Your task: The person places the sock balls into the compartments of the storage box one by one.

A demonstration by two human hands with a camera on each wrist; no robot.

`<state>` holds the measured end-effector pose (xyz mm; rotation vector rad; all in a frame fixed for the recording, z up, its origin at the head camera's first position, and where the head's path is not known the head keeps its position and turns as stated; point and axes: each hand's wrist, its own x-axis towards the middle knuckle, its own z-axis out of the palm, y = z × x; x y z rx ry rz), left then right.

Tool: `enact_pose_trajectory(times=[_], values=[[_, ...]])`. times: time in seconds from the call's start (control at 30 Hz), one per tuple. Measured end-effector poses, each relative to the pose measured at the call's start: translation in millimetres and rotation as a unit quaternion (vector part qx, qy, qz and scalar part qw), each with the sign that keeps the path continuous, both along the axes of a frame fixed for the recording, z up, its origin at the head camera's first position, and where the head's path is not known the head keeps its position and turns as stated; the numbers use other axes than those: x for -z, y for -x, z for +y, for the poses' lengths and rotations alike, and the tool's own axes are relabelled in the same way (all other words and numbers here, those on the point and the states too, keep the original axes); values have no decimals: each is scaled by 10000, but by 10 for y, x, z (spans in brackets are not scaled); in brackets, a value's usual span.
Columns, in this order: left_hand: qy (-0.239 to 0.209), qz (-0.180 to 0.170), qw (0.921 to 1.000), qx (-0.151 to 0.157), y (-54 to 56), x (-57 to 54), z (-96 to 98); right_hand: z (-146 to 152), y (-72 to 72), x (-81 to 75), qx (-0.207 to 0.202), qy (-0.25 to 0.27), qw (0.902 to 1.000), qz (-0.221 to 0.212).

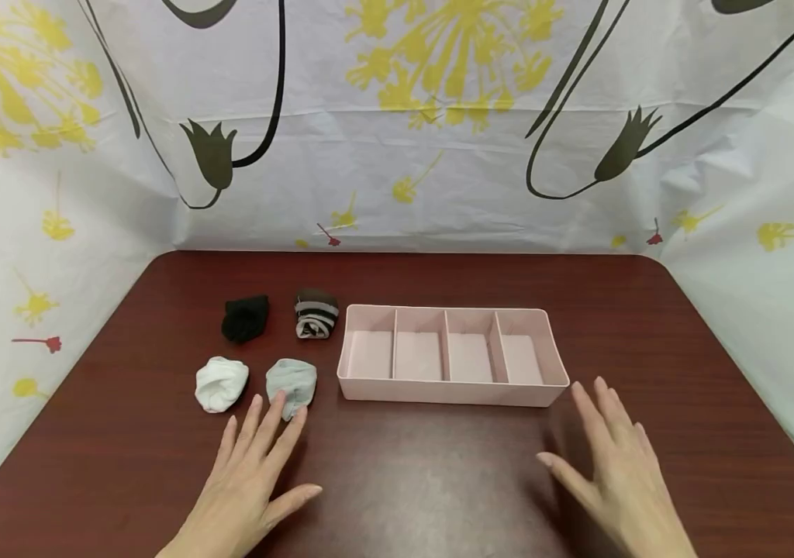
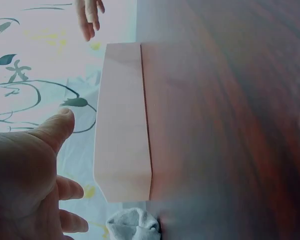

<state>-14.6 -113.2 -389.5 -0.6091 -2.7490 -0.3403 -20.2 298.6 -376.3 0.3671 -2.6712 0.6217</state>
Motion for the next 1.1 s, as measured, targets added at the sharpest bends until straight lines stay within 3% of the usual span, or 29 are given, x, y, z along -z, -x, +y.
enact_pose_trajectory(times=[0.17, 0.37, 0.6, 0.8, 1.1], values=[[-303, 115, 9995, 49, 94, -5, -47, 214, 230, -7, -138, 275, 9994, -166], [-880, 405, 9946, 367, 281, 22, -110, 382, 527, 28, -428, 424, 9966, -558], [-1141, 367, 9921, 357, 493, 28, -151, 488, 817, 47, -944, 566, 9889, -996], [-1226, 317, 9913, 362, 619, 59, -170, 541, 1020, -7, -1639, 808, 9720, -1475], [-1255, -163, 9919, 118, 710, 79, -157, 592, 1216, -141, -2330, 599, 9455, -2194]])
